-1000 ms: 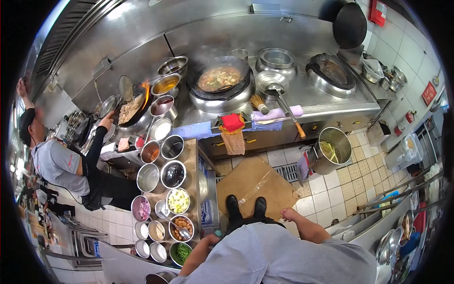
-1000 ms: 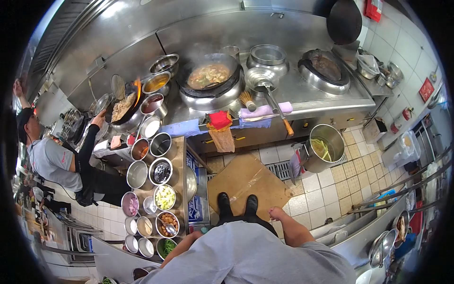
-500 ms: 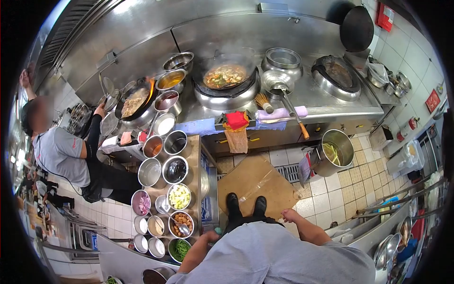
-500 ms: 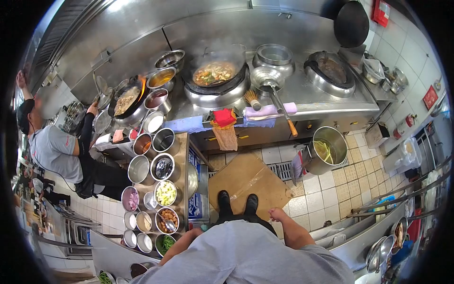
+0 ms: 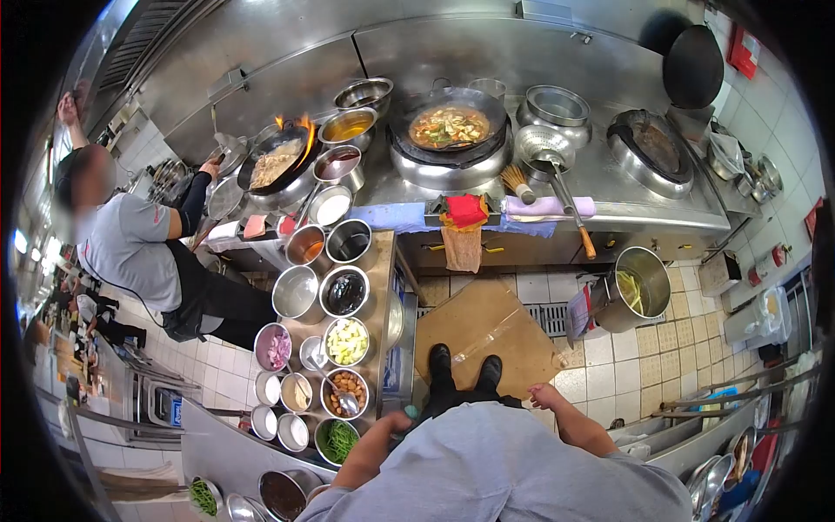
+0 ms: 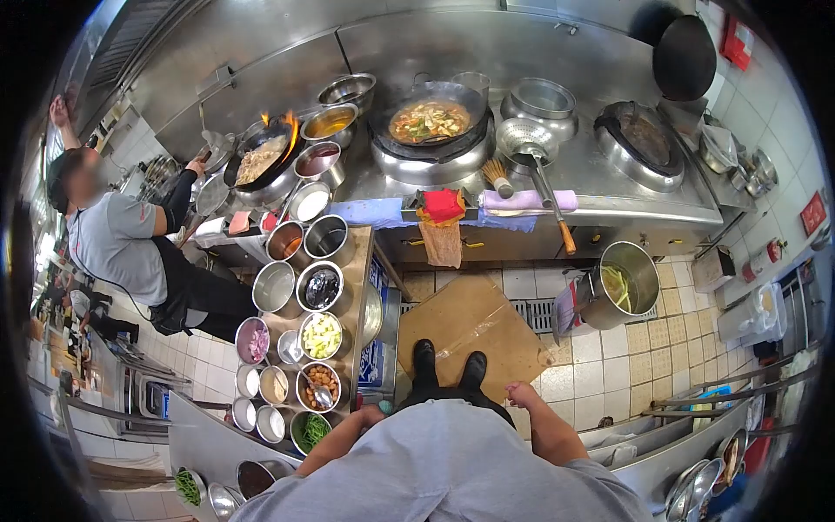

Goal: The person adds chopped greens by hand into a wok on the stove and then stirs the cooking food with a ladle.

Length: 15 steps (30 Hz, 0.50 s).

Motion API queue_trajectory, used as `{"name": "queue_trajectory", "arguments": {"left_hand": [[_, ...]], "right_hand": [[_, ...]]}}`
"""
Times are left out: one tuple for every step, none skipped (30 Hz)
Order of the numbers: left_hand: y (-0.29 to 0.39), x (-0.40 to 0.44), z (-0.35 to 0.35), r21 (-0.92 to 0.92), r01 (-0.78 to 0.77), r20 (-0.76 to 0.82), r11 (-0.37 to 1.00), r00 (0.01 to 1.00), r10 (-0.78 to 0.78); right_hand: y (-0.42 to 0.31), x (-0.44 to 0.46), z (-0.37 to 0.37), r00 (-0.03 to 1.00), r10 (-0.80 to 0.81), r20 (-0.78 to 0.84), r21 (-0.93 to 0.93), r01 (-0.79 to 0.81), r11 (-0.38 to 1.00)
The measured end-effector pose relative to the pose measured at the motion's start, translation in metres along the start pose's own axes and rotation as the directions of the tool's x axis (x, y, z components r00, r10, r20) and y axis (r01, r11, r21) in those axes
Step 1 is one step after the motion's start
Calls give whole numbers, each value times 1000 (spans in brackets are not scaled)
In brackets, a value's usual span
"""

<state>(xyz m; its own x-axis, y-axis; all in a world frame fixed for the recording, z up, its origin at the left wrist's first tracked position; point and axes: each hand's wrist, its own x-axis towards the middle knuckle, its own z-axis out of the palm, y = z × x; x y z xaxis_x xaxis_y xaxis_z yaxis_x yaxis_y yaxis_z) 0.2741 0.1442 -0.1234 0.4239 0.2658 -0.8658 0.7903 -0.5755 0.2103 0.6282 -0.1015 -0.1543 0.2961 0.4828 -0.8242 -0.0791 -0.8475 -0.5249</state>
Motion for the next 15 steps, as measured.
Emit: {"name": "queue_trajectory", "arguments": {"left_hand": [[5,-9,-5,-3,0,1,1000,1000,0],[14,-22,-13,-65,8,-17,998,1000,-9],[19,-31,-19,-125,14,-36,992,999,-18],[21,-33,-19,-125,12,-35,992,999,-17],[22,-34,-20,-116,5,-49,993,999,-11],[22,-34,-20,-107,0,-62,994,998,-6],[22,-34,-21,-105,-1,-62,994,998,-6],[21,-34,-21,-76,-27,-36,997,999,25],[21,-34,-21,-47,-54,-10,997,998,54],[20,-32,-20,-46,-55,-10,997,998,55],[19,-29,-18,-61,-15,-4,998,1000,14],[17,-25,-16,-76,26,1,997,1000,-26],[15,-22,-14,-76,25,0,997,1000,-25],[11,-17,-12,-79,11,-3,997,1000,-11],[6,-11,-7,-81,-4,-6,997,1000,3]], "right_hand": [[1,0,-1,1000,14,6,15,-14,1000],[1,0,-1,1000,29,12,30,-29,999],[0,-3,-1,999,30,11,29,-30,999],[-1,-5,0,1000,30,-3,27,-30,999],[-1,-5,0,999,30,-16,26,-29,999],[0,-6,0,999,31,-17,28,-31,999],[-1,-5,-1,1000,20,-12,5,-20,1000],[-1,-5,-1,1000,10,-8,-18,-10,1000],[0,-4,-1,1000,10,-8,-17,-11,1000],[0,-4,-1,1000,14,-8,-18,-14,1000],[-2,-5,-1,1000,17,-8,-19,-17,1000],[-2,-6,-1,1000,17,-9,-19,-18,1000],[-3,-7,-1,1000,11,-9,-6,-12,1000],[-4,-8,-1,1000,5,-9,7,-5,1000],[-4,-9,-1,1000,5,-10,8,-5,1000]]}}
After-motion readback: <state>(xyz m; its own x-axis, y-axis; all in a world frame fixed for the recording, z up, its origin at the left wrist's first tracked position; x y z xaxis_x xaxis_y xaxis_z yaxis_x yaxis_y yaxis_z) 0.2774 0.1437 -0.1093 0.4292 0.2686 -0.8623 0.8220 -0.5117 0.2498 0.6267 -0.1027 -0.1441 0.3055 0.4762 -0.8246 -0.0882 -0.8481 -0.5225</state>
